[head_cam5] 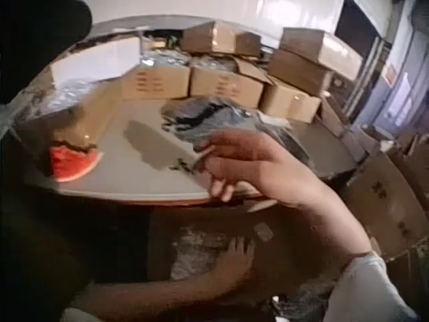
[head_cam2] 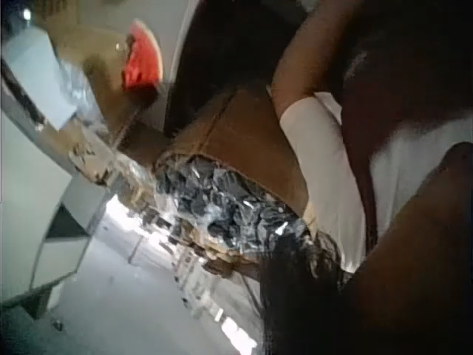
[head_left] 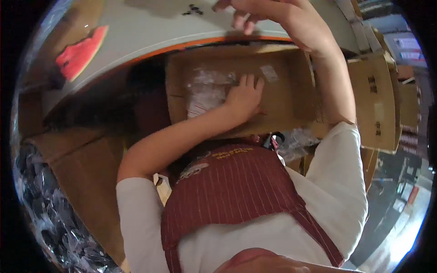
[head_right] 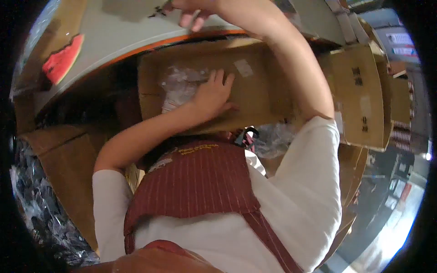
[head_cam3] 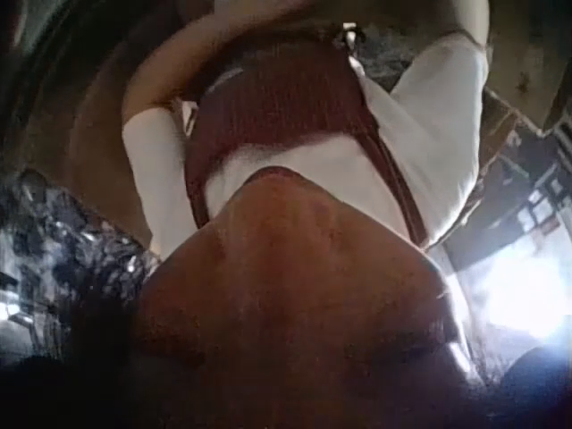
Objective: The person packs small hardware pieces into plastic bags by hand, seals the bags, and places them into a cardboard box.
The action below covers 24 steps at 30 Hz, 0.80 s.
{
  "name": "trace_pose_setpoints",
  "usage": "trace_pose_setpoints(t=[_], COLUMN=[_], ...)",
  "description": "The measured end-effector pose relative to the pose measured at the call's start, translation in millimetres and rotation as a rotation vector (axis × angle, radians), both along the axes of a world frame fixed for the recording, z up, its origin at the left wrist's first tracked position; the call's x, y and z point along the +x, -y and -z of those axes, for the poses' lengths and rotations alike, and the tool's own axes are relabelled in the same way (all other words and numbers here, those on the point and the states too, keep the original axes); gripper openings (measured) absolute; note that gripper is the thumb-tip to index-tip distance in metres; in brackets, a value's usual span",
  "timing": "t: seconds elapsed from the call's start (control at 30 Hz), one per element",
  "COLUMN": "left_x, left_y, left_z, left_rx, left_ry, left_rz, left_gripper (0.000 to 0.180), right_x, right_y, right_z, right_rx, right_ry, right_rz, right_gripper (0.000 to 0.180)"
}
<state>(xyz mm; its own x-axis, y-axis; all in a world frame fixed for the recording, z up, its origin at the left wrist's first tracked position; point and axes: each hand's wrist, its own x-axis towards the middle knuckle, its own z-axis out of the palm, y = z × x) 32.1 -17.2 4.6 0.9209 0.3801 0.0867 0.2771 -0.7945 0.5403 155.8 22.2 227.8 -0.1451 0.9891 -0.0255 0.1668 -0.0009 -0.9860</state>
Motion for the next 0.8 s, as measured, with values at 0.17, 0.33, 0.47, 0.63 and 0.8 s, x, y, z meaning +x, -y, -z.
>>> trace_pose_setpoints(t=[0.17, 0.33, 0.47, 0.63, 0.8], left_x=[47, 77, 37, -25, -47], left_y=[10, -9, -44, -71, -54], left_z=[12, 44, 4, -74, -86], left_rx=[0.461, 0.532, 0.11, -1.311, -1.429], left_ry=[0.05, -0.012, 0.212, 0.39, 0.558], left_rz=[-0.008, 0.163, 0.037, -0.218, -0.277], left_gripper=[0.065, 0.033, 0.011, 0.017, 0.018], right_x=[2, 9, 34, 62, 27], right_y=[14, 17, 38, 77, 102], right_z=[16, 52, 62, 87, 88], right_rx=[0.125, 0.056, 0.019, 0.012, -0.127], right_ry=[0.038, 0.197, 0.234, 0.174, -0.119], right_rz=[-0.001, -0.204, -0.117, 0.2, 0.199], right_gripper=[0.034, 0.022, 0.023, 0.037, 0.05])
